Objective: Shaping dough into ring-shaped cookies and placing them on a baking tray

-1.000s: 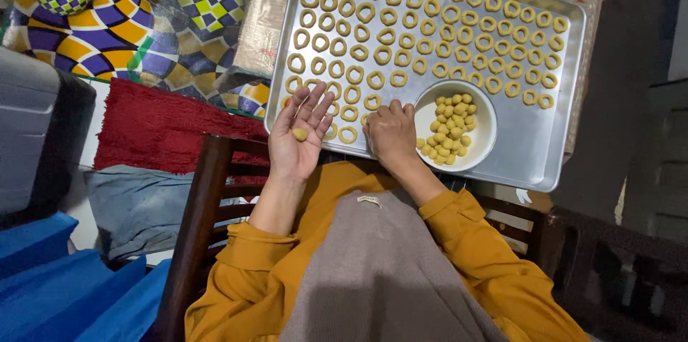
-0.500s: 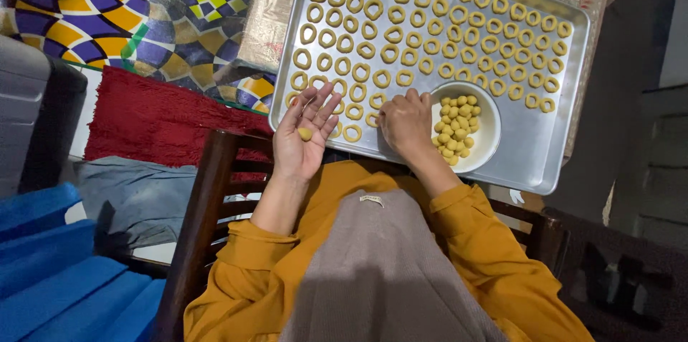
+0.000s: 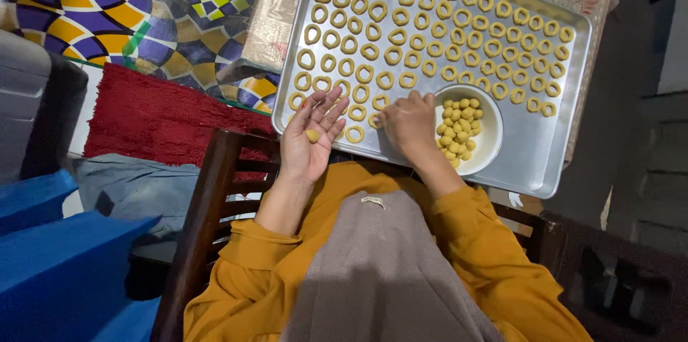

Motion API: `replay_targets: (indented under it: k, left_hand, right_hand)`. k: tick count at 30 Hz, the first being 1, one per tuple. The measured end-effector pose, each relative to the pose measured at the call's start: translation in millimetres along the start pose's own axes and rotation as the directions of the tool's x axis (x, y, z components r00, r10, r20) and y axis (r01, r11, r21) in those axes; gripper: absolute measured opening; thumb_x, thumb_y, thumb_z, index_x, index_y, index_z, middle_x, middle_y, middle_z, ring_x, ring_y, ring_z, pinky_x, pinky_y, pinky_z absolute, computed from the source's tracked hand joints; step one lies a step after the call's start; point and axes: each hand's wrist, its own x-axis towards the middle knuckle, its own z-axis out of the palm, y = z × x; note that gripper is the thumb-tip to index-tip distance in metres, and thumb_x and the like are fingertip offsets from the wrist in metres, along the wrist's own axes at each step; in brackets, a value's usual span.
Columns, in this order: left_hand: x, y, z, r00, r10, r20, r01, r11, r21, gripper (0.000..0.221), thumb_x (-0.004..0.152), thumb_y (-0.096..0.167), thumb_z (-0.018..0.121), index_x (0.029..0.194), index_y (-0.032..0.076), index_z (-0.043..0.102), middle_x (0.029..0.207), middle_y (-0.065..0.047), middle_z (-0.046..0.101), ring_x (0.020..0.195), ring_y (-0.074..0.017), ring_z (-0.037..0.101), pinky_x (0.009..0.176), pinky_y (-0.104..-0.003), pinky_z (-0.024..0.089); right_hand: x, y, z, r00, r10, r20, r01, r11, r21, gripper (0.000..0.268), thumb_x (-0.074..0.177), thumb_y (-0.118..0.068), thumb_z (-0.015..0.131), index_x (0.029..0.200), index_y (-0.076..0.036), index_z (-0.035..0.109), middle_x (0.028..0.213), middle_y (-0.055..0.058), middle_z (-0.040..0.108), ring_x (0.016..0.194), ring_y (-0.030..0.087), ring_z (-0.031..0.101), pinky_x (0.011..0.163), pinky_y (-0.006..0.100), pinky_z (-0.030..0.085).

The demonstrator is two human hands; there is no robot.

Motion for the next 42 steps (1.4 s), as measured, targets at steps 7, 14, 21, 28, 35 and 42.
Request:
replay_targets:
  k: [7, 14, 21, 28, 35, 42]
  left_hand:
    - [6, -45, 22, 0.99, -0.106, 0.091, 0.116, 0.988, -0.103, 0.039, 0.104, 0.041, 0.053, 0.132, 0.015, 0.062, 0.137, -0.012, 0.064, 0.128, -0.0278, 0.062, 0.094, -0.035, 0.059]
    - [18, -66, 60, 0.941, -0.225, 0.253, 0.283, 0.932, -0.224, 0.091, 0.088, 0.087, 0.041, 0.156, 0.026, 0.042, 0.161, -0.01, 0.039, 0.143, -0.0294, 0.043, 0.11, -0.047, 0.046]
    - [15, -91, 87, 0.935, -0.291, 0.2, 0.299, 0.954, -0.009, 0.11, 0.081, 0.095, 0.031, 0.166, 0.027, 0.015, 0.17, -0.008, 0.021, 0.146, -0.0247, 0.037, 0.116, -0.046, 0.038]
    - [19, -106, 92, 0.942, -0.282, 0.184, 0.279, 0.959, 0.04, 0.1, 0.083, 0.095, 0.025, 0.162, 0.033, 0.026, 0.163, -0.001, 0.031, 0.149, -0.0201, 0.028, 0.12, -0.042, 0.026]
    - [14, -124, 98, 0.932, -0.315, 0.18, 0.315, 0.949, 0.028, 0.095, 0.087, 0.093, 0.028, 0.16, 0.031, 0.032, 0.16, 0.001, 0.039, 0.147, -0.0134, 0.036, 0.117, -0.034, 0.033]
    - [26, -127, 94, 0.933, -0.286, 0.219, 0.286, 0.958, 0.032, 0.103, 0.084, 0.094, 0.026, 0.162, 0.028, 0.03, 0.165, -0.003, 0.032, 0.151, -0.0205, 0.033, 0.122, -0.04, 0.031]
  right_hand:
    - [9, -17, -87, 0.985, 0.011, -0.174, 0.027, 0.976, 0.215, 0.04, 0.1, -0.058, 0.056, 0.112, -0.023, 0.073, 0.106, -0.002, 0.071, 0.104, 0.027, 0.058, 0.096, 0.05, 0.034]
    - [-53, -52, -95, 0.982, -0.19, 0.017, 0.183, 0.963, 0.196, 0.115, 0.075, -0.095, 0.013, 0.161, -0.024, 0.037, 0.162, 0.001, 0.045, 0.145, 0.04, 0.036, 0.114, 0.079, 0.002]
    - [-61, -39, -105, 0.997, -0.056, -0.056, 0.066, 0.978, 0.197, 0.125, 0.071, -0.101, 0.011, 0.149, -0.014, 0.053, 0.15, 0.013, 0.057, 0.139, 0.05, 0.044, 0.112, 0.078, 0.004]
    - [-73, -26, -104, 1.0, 0.001, -0.012, 0.001, 0.989, 0.145, 0.12, 0.077, -0.097, 0.009, 0.161, -0.017, 0.038, 0.161, 0.008, 0.047, 0.153, 0.048, 0.021, 0.113, 0.075, -0.009]
    - [-76, -1, -92, 0.996, 0.082, -0.021, -0.078, 0.985, 0.152, 0.115, 0.083, -0.095, 0.012, 0.163, -0.015, 0.035, 0.167, 0.007, 0.038, 0.154, 0.049, 0.015, 0.111, 0.075, -0.008]
    - [-72, -2, -103, 0.999, -0.001, -0.037, 0.004, 0.996, 0.086, 0.113, 0.077, -0.098, 0.015, 0.16, -0.026, 0.039, 0.163, 0.0, 0.044, 0.15, 0.048, 0.032, 0.112, 0.079, -0.004]
